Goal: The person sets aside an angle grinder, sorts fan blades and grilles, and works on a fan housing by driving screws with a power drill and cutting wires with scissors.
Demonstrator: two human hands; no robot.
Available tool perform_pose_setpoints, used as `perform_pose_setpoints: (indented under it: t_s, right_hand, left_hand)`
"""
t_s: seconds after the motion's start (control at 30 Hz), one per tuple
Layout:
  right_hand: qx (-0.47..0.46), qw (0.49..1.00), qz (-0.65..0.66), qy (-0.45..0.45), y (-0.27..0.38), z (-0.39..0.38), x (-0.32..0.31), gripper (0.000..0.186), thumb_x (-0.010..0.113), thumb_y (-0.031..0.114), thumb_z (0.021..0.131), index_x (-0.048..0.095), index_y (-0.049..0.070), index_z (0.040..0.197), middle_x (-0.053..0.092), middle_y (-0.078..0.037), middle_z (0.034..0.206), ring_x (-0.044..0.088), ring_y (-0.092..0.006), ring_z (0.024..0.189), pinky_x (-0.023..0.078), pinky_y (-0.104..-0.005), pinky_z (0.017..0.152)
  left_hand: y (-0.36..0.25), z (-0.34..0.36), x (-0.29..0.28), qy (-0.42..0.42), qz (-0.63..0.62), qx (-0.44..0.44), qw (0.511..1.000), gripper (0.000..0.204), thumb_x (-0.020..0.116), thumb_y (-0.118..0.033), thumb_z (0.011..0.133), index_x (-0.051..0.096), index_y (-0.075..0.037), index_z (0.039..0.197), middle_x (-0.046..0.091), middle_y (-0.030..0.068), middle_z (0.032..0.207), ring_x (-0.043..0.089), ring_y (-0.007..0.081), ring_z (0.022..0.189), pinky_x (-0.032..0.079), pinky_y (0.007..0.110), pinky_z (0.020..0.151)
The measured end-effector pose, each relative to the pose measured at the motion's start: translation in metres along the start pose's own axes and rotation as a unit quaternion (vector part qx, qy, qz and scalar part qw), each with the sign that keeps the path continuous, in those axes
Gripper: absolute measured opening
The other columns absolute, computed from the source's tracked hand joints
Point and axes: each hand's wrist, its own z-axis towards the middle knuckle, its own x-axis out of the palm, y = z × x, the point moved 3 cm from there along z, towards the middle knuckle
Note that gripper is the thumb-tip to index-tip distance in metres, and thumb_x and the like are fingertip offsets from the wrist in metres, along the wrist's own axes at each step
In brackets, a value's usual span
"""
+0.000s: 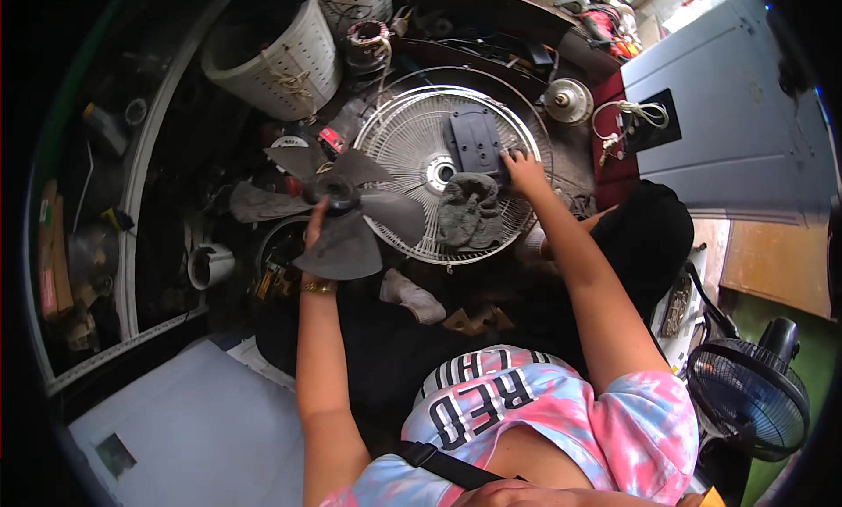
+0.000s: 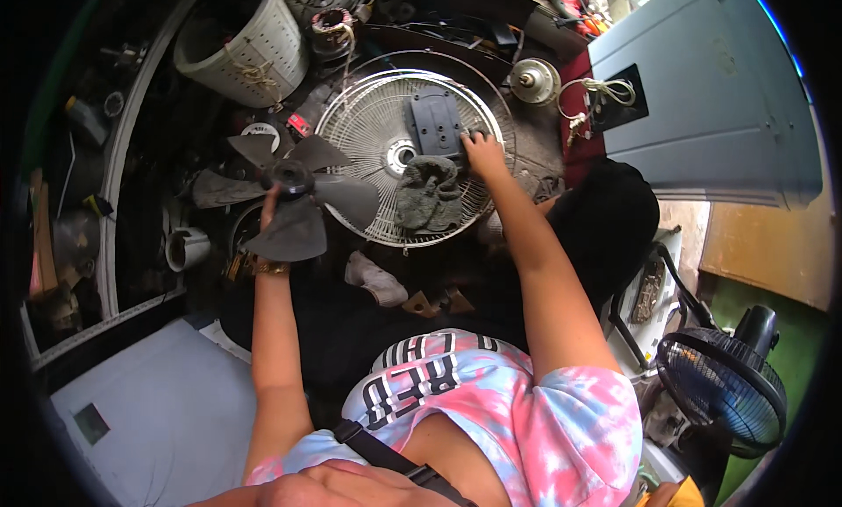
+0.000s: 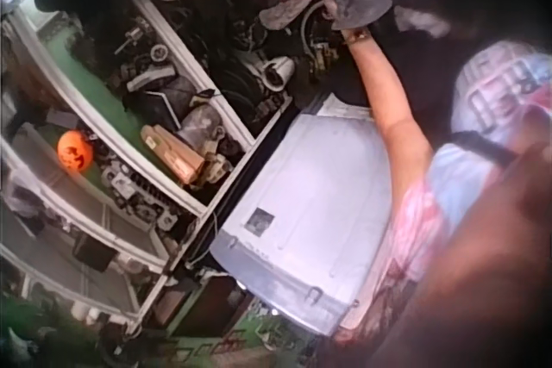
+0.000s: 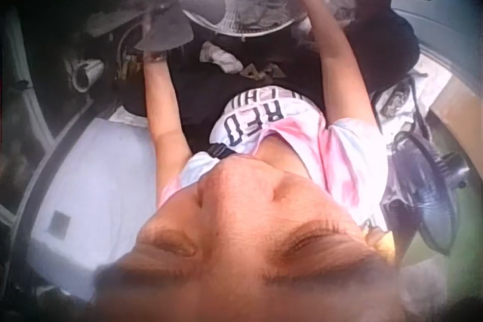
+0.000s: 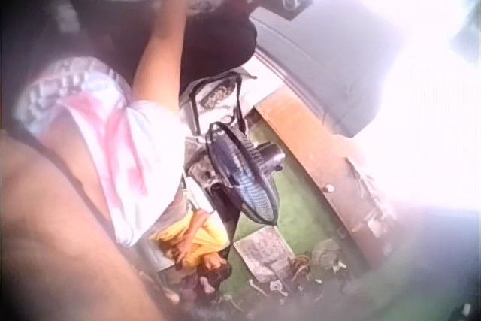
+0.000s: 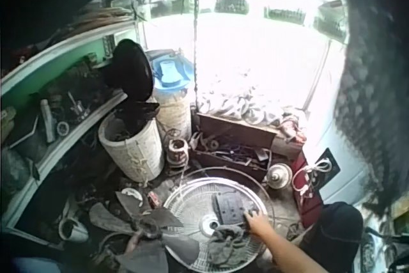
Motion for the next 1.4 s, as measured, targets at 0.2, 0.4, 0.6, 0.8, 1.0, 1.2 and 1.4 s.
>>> perform_pose_setpoints:
  t_s: [0.2, 0.4, 0.6, 0.8, 1.0, 1.2, 1.4]
  right_hand:
    - [-0.004, 0.998, 0.056, -0.016, -0.029, -0.013, 0.024, 0.047, 0.066, 0.014, 0.083, 0.055, 0.017, 0.129, 0.063, -0.01, 0.114, 0.064, -0.0343, 0.101, 0.056, -0.0488, 0.081]
    - [0.153, 0.852, 0.457, -0.206, -0.025, 0.016, -0.058, 0.055, 0.073, 0.015, 0.083, 0.056, 0.006, 0.134, 0.068, -0.014, 0.114, 0.066, -0.026, 0.1, 0.052, -0.0383, 0.087]
    - [-0.014, 0.337, 0.928, 0.158, 0.07, 0.033, -0.159, 0.051, 0.057, 0.03, 0.094, 0.056, 0.006, 0.139, 0.064, -0.004, 0.101, 0.061, -0.0167, 0.096, 0.051, -0.0413, 0.09]
    - [-0.113, 0.737, 0.663, 0.068, 0.139, 0.031, -0.211, 0.034, 0.063, 0.024, 0.093, 0.068, 0.002, 0.118, 0.067, -0.013, 0.115, 0.064, -0.0252, 0.105, 0.05, -0.0358, 0.095]
    - [-0.174, 0.823, 0.537, -0.069, 0.144, 0.022, -0.238, 0.03, 0.063, 0.012, 0.094, 0.065, 0.001, 0.122, 0.067, -0.016, 0.116, 0.063, -0.0261, 0.111, 0.049, -0.0368, 0.097]
    - [-0.186, 0.797, 0.562, -0.123, 0.172, 0.009, -0.266, 0.031, 0.065, 0.006, 0.093, 0.065, 0.007, 0.124, 0.068, -0.011, 0.114, 0.063, -0.0234, 0.108, 0.048, -0.0366, 0.096]
    - [-0.221, 0.9, 0.297, -0.232, 0.196, 0.0, -0.274, 0.025, 0.066, 0.018, 0.093, 0.067, 0.006, 0.115, 0.064, -0.011, 0.122, 0.054, -0.0377, 0.113, 0.044, -0.0475, 0.1]
  left_hand:
    - [0.028, -0.012, 0.063, -0.034, 0.109, 0.016, 0.993, 0.033, 0.067, -0.027, 0.097, 0.069, 0.001, 0.113, 0.075, 0.0099, 0.095, 0.074, 0.0201, 0.078, 0.061, 0.032, 0.07]
    - [0.039, 0.006, 0.024, -0.062, 0.266, -0.012, 0.962, 0.035, 0.072, -0.032, 0.095, 0.07, 0.0, 0.107, 0.075, 0.0089, 0.098, 0.073, 0.0171, 0.08, 0.06, 0.03, 0.072]
    - [0.064, 0.02, 0.03, 0.041, 0.234, -0.059, 0.969, 0.031, 0.065, -0.022, 0.099, 0.066, 0.001, 0.12, 0.072, 0.0088, 0.111, 0.07, 0.0185, 0.1, 0.056, 0.034, 0.09]
    - [0.078, 0.012, 0.052, 0.064, 0.257, -0.008, 0.964, 0.029, 0.062, -0.016, 0.099, 0.066, 0.001, 0.122, 0.071, 0.0075, 0.117, 0.066, 0.0174, 0.109, 0.051, 0.033, 0.099]
    - [0.075, 0.011, 0.047, 0.081, 0.231, 0.013, 0.969, 0.031, 0.062, -0.016, 0.098, 0.065, 0.002, 0.124, 0.07, 0.0087, 0.119, 0.066, 0.0188, 0.109, 0.051, 0.034, 0.1]
    - [0.077, 0.01, 0.05, 0.083, 0.219, -0.008, 0.972, 0.031, 0.063, -0.015, 0.098, 0.064, 0.002, 0.125, 0.07, 0.0089, 0.121, 0.067, 0.02, 0.11, 0.051, 0.036, 0.101]
    - [0.074, 0.008, 0.045, 0.082, 0.176, 0.011, 0.981, 0.032, 0.065, -0.013, 0.096, 0.064, -0.001, 0.126, 0.07, 0.0091, 0.119, 0.068, 0.0215, 0.109, 0.052, 0.037, 0.1]
